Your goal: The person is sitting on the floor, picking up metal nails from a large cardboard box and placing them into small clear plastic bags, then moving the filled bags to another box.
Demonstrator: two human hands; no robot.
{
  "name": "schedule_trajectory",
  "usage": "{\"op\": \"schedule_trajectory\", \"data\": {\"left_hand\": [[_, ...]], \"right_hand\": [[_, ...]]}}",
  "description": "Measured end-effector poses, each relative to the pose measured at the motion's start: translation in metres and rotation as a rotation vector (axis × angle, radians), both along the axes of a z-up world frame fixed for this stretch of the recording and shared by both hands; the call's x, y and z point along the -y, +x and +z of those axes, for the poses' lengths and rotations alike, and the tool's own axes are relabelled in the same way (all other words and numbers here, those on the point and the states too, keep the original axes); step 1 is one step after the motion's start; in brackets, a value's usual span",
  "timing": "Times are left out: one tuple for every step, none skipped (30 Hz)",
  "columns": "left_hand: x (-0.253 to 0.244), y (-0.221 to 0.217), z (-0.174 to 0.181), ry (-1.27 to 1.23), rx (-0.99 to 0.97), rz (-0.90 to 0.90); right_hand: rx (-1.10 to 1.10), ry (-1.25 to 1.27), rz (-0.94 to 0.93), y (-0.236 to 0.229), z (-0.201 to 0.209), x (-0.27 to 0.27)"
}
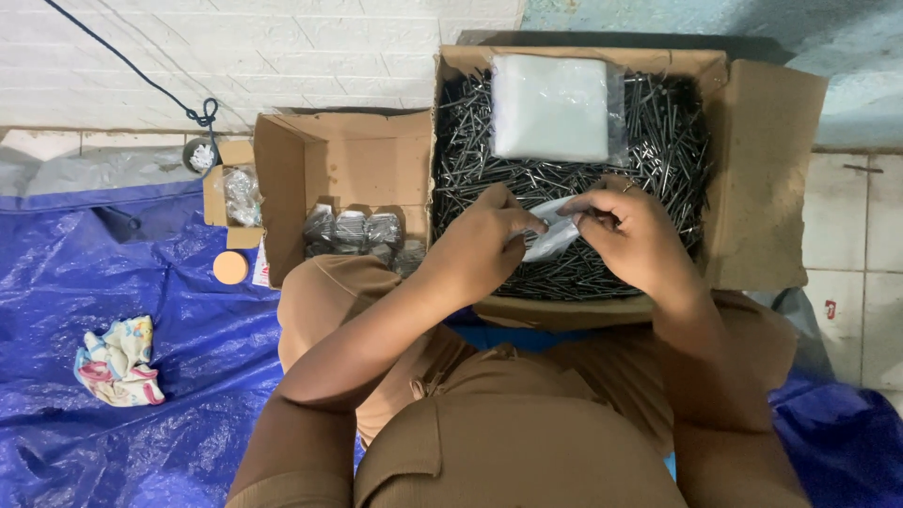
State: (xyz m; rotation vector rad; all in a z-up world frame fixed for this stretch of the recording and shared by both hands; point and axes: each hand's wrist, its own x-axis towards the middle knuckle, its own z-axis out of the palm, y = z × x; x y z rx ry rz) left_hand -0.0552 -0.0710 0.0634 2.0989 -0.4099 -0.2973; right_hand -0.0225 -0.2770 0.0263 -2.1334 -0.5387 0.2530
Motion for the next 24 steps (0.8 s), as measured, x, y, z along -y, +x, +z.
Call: {"op": "schedule_trajectory", "data": {"left_hand": [[0.001,0.001,0.0,0.0,-0.003,-0.001],[0.003,0.002,0.0,-0.053,-0.01,0.018],[0.004,0.004,0.001,-0.107,-0.017,0.036],[0.005,0.003,0.005,-0.105,-0.016,0.033],[0.005,0.003,0.009,-0.129,-0.054,0.041],[0.006,0.002,0.013,-0.153,-0.095,0.05],[0.005,0.002,0.016,-0.153,-0.097,0.048],[0.004,0.002,0.018,-0.119,-0.063,0.023],[0.004,0.002,0.021,-0.085,-0.029,-0.002],[0.003,0.002,0.027,-0.084,-0.028,-0.001],[0.002,0.003,0.033,-0.03,-0.028,-0.007],[0.002,0.002,0.038,0.02,-0.031,-0.011],[0.002,0.003,0.036,0.019,-0.033,-0.009],[0.001,0.004,0.035,-0.001,-0.035,-0.001],[0.001,0.005,0.033,-0.021,-0.038,0.007],[0.0,0.006,0.031,-0.019,-0.033,0.01],[-0.001,0.007,0.029,-0.005,-0.005,0.022],[0.0,0.009,0.027,0.007,0.026,0.032],[0.001,0.013,0.024,0.007,0.033,0.033],[0.002,0.014,0.02,0.114,0.065,0.004],[0.003,0.016,0.016,0.222,0.098,-0.026],[0.001,0.016,0.022,0.226,0.105,-0.029],[0.0,0.017,0.029,0.316,0.192,-0.13],[-0.002,0.021,0.037,0.406,0.289,-0.228]], "right_hand": [[-0.003,0.0,-0.001,-0.002,0.003,-0.001],[-0.013,-0.017,-0.028,-0.004,0.007,-0.001],[-0.023,-0.033,-0.055,-0.006,0.01,-0.001],[-0.023,-0.032,-0.058,-0.008,0.015,-0.001],[0.019,-0.062,-0.034,-0.01,0.02,-0.002],[0.059,-0.092,-0.01,-0.013,0.024,-0.002],[0.057,-0.092,-0.012,-0.012,0.028,-0.001],[0.065,-0.104,0.021,-0.012,0.032,0.0],[0.072,-0.116,0.055,-0.012,0.036,0.001],[0.074,-0.115,0.055,-0.011,0.041,0.0],[0.078,-0.142,0.124,-0.01,0.046,-0.001],[0.079,-0.171,0.195,-0.01,0.051,-0.001],[0.077,-0.172,0.197,-0.007,0.052,0.0],[0.062,-0.154,0.224,-0.004,0.053,0.0],[0.046,-0.137,0.252,-0.001,0.054,0.001],[0.051,-0.135,0.255,0.001,0.047,0.001],[0.119,-0.201,0.305,0.003,0.04,0.001],[0.189,-0.269,0.352,0.005,0.033,0.002],[0.196,-0.27,0.352,0.009,0.016,0.009],[0.326,-0.258,0.339,0.011,-0.002,0.016],[0.456,-0.245,0.324,0.012,-0.019,0.024],[0.463,-0.243,0.319,0.012,-0.024,0.029],[0.467,-0.223,0.336,0.012,-0.029,0.033],[0.48,-0.208,0.353,0.016,-0.032,0.038]]}}
